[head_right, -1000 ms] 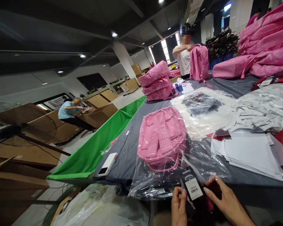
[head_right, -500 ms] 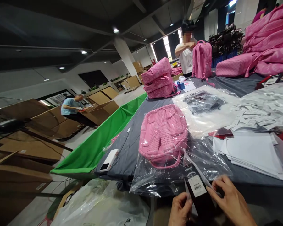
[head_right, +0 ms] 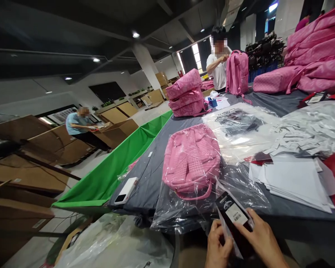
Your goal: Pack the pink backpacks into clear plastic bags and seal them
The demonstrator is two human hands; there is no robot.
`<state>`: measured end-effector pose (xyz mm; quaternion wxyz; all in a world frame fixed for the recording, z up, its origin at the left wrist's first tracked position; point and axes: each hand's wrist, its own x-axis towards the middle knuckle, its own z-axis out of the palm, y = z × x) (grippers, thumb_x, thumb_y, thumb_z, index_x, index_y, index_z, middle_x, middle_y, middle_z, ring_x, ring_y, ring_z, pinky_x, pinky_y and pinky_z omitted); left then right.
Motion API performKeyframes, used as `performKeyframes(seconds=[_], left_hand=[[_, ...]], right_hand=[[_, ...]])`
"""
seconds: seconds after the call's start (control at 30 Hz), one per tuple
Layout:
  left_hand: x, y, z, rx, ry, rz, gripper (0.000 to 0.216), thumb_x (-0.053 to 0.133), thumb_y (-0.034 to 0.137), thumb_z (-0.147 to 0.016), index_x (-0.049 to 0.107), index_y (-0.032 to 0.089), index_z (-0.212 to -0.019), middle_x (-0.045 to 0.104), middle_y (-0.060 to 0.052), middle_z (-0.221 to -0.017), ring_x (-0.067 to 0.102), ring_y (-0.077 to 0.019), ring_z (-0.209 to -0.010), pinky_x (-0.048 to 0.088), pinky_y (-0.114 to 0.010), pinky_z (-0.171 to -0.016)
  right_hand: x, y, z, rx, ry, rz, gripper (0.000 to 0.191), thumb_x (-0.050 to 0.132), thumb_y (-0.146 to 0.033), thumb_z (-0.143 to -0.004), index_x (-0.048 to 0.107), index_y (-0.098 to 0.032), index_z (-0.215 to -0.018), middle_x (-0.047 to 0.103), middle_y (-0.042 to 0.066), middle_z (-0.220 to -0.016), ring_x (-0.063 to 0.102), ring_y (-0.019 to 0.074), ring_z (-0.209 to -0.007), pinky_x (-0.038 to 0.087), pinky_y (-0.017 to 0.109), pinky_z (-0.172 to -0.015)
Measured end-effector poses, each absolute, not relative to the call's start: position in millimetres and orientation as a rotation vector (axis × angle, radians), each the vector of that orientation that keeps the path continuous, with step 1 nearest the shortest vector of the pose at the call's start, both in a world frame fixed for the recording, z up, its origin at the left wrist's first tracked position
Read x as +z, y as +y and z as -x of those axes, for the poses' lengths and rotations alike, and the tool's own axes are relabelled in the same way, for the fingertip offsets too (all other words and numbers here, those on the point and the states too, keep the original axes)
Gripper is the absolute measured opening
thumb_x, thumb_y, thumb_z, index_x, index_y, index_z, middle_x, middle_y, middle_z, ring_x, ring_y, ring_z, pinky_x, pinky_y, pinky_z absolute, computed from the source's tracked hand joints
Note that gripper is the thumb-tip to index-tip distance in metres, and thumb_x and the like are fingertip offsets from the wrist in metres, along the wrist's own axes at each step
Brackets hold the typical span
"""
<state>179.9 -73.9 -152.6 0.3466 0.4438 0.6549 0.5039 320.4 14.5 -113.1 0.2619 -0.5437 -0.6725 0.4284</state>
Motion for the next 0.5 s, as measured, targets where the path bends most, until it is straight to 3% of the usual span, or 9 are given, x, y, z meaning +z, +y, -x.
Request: performKeyframes(seconds=[0.07,0.2,0.27,0.33,0.4,0.5], left_hand=[[-158.6,-83.2,-165.2,1.188,1.648,-1.215,0.015,0.055,0.023,-0.082,0.069,0.017,-0.084,0.064,-0.008,-0.096,0.062,-0.0216,-0.091,0.049,-0.029,-0.077],[-137.6,-87.0,-136.0,0.868,1.85,-1.67,0.009,0.062,0.026,-0.088,0.064,0.018,-0.087,0.063,-0.003,-0.078,0.059,-0.0185,-0.068,0.048,-0.027,-0.064],[-110.4,-69.7,-130.6,0.868,1.851,-2.24,0.023,0.064,0.029,-0.092,0.065,0.017,-0.112,0.07,-0.009,-0.099,0.065,-0.0225,-0.087,0.053,-0.031,-0.078],[-80.6,-40.0,-132.0,0.769,1.574,-2.814,0.036,0.059,0.029,-0.099,0.059,0.016,-0.133,0.068,-0.011,-0.123,0.061,-0.0247,-0.115,0.049,-0.035,-0.1],[-55.3,-5.5,-137.2,0.522,1.221,-3.139,0.027,0.053,0.025,-0.103,0.065,0.016,-0.126,0.071,-0.009,-0.117,0.06,-0.0235,-0.116,0.043,-0.039,-0.109],[-33.5,34.5,-145.0,0.165,0.779,-3.279,0.015,0.062,0.023,-0.099,0.073,0.02,-0.09,0.071,-0.003,-0.083,0.064,-0.0216,-0.089,0.046,-0.044,-0.099]], right_hand=[[-117.3,17.3,-327.1,1.158,-1.844,1.369,0.047,0.058,-0.069,-0.072,0.064,-0.025,-0.087,0.073,0.001,-0.074,0.07,0.0239,-0.066,0.055,0.028,-0.06],[-128.6,11.4,-335.7,0.901,-1.859,1.229,0.037,0.057,-0.06,-0.089,0.065,-0.026,-0.099,0.071,-0.002,-0.069,0.068,0.0194,-0.055,0.052,0.023,-0.051],[-129.4,5.3,-336.2,0.7,-1.939,1.136,0.03,0.052,-0.05,-0.097,0.064,-0.026,-0.11,0.072,-0.002,-0.072,0.069,0.0187,-0.056,0.051,0.021,-0.049],[-127.6,0.3,-336.0,0.467,-2.04,1.017,0.028,0.045,-0.032,-0.101,0.062,-0.024,-0.122,0.076,0.002,-0.085,0.072,0.0188,-0.059,0.051,0.02,-0.048],[-125.9,-3.8,-337.2,0.228,-2.077,0.927,0.038,0.04,-0.018,-0.099,0.058,-0.02,-0.132,0.077,0.007,-0.101,0.073,0.02,-0.062,0.053,0.021,-0.047],[-128.3,-12.9,-344.8,0.08,-2.122,0.803,0.049,0.043,-0.012,-0.097,0.052,-0.02,-0.144,0.076,0.008,-0.107,0.074,0.0214,-0.068,0.057,0.022,-0.053]])
